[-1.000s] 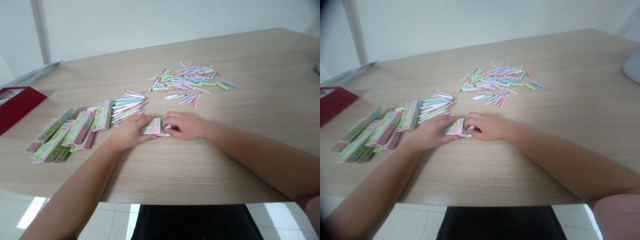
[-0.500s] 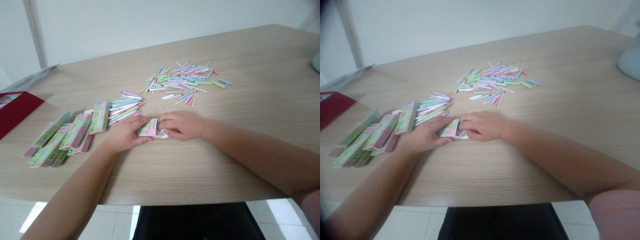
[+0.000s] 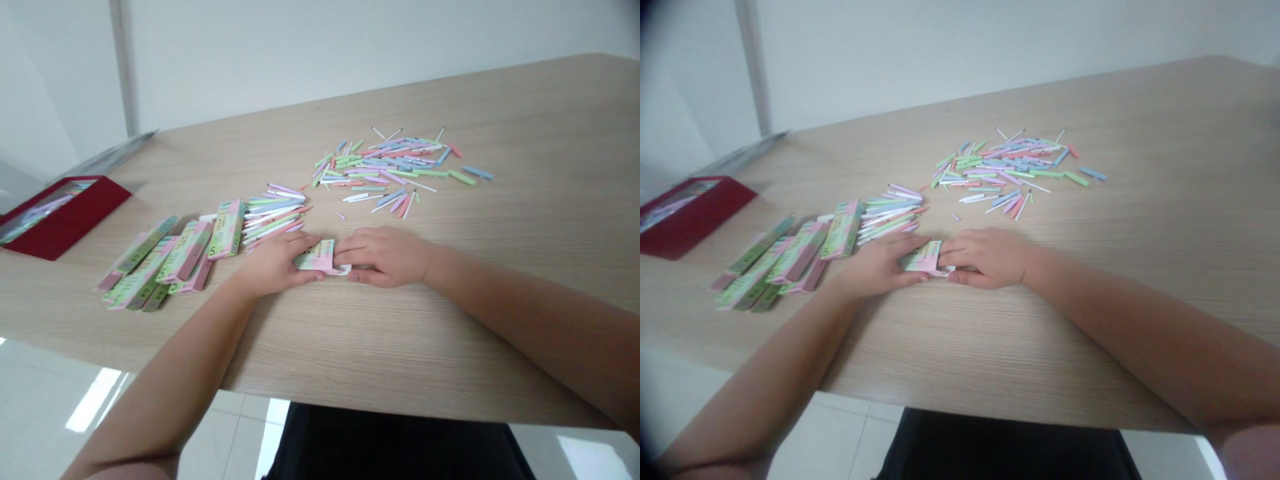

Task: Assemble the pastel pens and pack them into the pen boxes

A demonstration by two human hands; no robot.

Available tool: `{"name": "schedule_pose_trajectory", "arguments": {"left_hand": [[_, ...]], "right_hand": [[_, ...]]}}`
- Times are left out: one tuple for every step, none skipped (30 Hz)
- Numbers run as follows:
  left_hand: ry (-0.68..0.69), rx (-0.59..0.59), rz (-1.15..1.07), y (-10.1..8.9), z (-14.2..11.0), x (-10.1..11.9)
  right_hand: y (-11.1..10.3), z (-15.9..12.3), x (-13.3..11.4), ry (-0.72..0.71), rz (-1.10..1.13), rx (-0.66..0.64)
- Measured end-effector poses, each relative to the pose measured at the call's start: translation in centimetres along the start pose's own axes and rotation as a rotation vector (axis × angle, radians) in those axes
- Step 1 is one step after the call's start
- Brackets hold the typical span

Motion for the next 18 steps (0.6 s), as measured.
{"name": "schedule_pose_trajectory", "arguments": {"left_hand": [[-0.006, -0.017, 0.003, 0.0, 0.0, 0.0], [-0.008, -0.033, 0.006, 0.1, 0.0, 0.0], [-0.009, -0.049, 0.011, 0.1, 0.0, 0.1], [-0.009, -0.064, 0.017, 0.2, 0.0, 0.2], [-0.010, -0.076, 0.025, 0.3, -0.1, 0.3], [-0.014, -0.088, 0.033, 0.3, -0.1, 0.5], [-0.025, -0.099, 0.045, 0.4, -0.1, 0.8], [-0.045, -0.109, 0.061, 0.5, -0.2, 1.1], [-0.070, -0.115, 0.081, 0.6, -0.2, 1.4], [-0.098, -0.118, 0.104, 0.6, -0.3, 1.8], [-0.124, -0.121, 0.128, 0.5, -0.4, 2.2], [-0.148, -0.124, 0.150, 0.5, -0.5, 2.5], [-0.167, -0.127, 0.168, 0.3, -0.6, 2.9], [-0.183, -0.133, 0.180, 0.1, -0.8, 3.2], [-0.200, -0.136, 0.189, -0.1, -1.0, 3.5], [-0.218, -0.135, 0.195, -0.4, -1.4, 3.8], [-0.237, -0.128, 0.198, -0.7, -1.9, 4.1], [-0.257, -0.119, 0.199, -0.9, -2.6, 4.3]], "right_hand": [[0.0, 0.1, -0.1, 0.004, -0.007, -0.029], [0.0, 0.2, -0.2, 0.010, -0.012, -0.053], [0.0, 0.2, -0.2, 0.014, -0.016, -0.071], [0.1, 0.3, -0.3, 0.016, -0.016, -0.085], [0.2, 0.3, -0.4, 0.017, -0.014, -0.092], [0.3, 0.3, -0.4, 0.021, -0.008, -0.090], [0.5, 0.3, -0.4, 0.031, -0.001, -0.081], [0.6, 0.2, -0.4, 0.050, 0.010, -0.064], [0.7, 0.1, -0.3, 0.076, 0.024, -0.043], [0.8, 0.0, -0.1, 0.106, 0.041, -0.019], [0.9, -0.1, 0.0, 0.136, 0.060, 0.003], [0.9, -0.2, 0.2, 0.162, 0.080, 0.020], [0.9, -0.4, 0.4, 0.180, 0.102, 0.035], [1.0, -0.4, 0.5, 0.194, 0.126, 0.051], [1.0, -0.5, 0.7, 0.205, 0.149, 0.065], [1.0, -0.6, 0.8, 0.216, 0.173, 0.078], [1.0, -0.6, 0.9, 0.227, 0.199, 0.088], [1.1, -0.6, 1.0, 0.241, 0.222, 0.096]]}}
Point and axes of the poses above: each hand's wrist, its own z-axis towards the middle knuckle, its own y-axis out of the palm, x = y × z, the point moved 1 cm from there along z, towards the middle knuckle, and after that the axes turned 15 degrees about -x, right-handed, at the moved point
